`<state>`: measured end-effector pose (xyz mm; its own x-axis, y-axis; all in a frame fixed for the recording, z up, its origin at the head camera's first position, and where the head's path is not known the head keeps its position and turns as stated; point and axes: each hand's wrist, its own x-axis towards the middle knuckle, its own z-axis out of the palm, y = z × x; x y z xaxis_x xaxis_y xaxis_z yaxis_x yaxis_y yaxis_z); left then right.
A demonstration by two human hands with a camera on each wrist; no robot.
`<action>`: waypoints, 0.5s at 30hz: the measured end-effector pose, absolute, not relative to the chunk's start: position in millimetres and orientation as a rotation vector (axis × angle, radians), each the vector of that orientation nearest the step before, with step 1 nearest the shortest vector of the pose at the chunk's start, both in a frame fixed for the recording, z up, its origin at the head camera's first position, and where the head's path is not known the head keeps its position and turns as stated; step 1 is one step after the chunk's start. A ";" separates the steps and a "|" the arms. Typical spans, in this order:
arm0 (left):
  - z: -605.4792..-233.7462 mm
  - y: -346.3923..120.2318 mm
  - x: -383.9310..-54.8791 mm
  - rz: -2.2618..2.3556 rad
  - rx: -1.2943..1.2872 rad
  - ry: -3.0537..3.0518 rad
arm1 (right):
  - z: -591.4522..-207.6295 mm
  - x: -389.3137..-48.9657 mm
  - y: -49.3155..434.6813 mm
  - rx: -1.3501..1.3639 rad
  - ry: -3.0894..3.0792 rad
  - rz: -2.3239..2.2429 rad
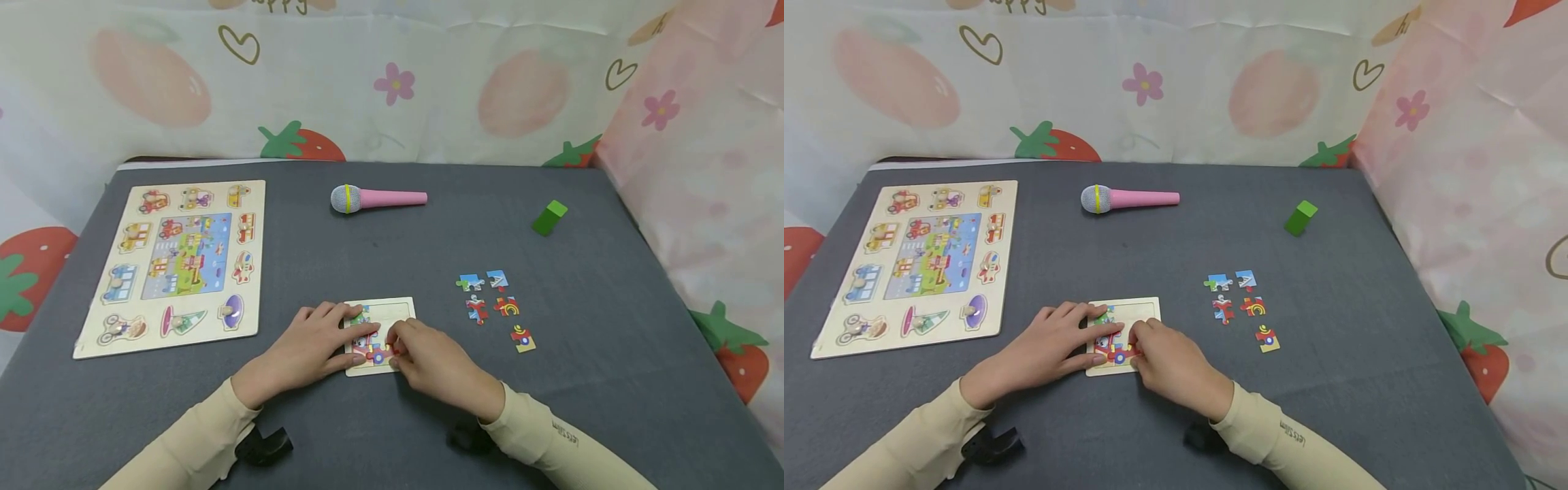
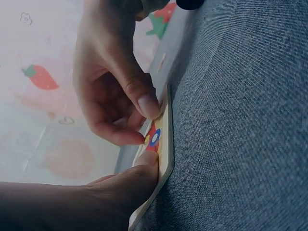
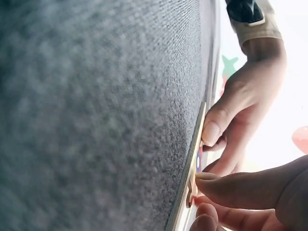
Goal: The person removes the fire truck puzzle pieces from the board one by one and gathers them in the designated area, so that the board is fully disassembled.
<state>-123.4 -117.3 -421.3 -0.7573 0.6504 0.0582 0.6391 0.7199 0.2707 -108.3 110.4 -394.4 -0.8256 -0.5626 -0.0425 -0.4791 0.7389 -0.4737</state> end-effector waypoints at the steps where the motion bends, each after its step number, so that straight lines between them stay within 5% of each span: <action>1: -421.2 -117.3 -123.3 0.430 1.077 2.875 | -394.1 -108.2 110.5 -0.827 2.760 -0.681; 15: -422.2 -117.4 -125.1 0.478 1.079 2.878 | -390.7 -113.8 113.7 -0.661 2.684 -0.956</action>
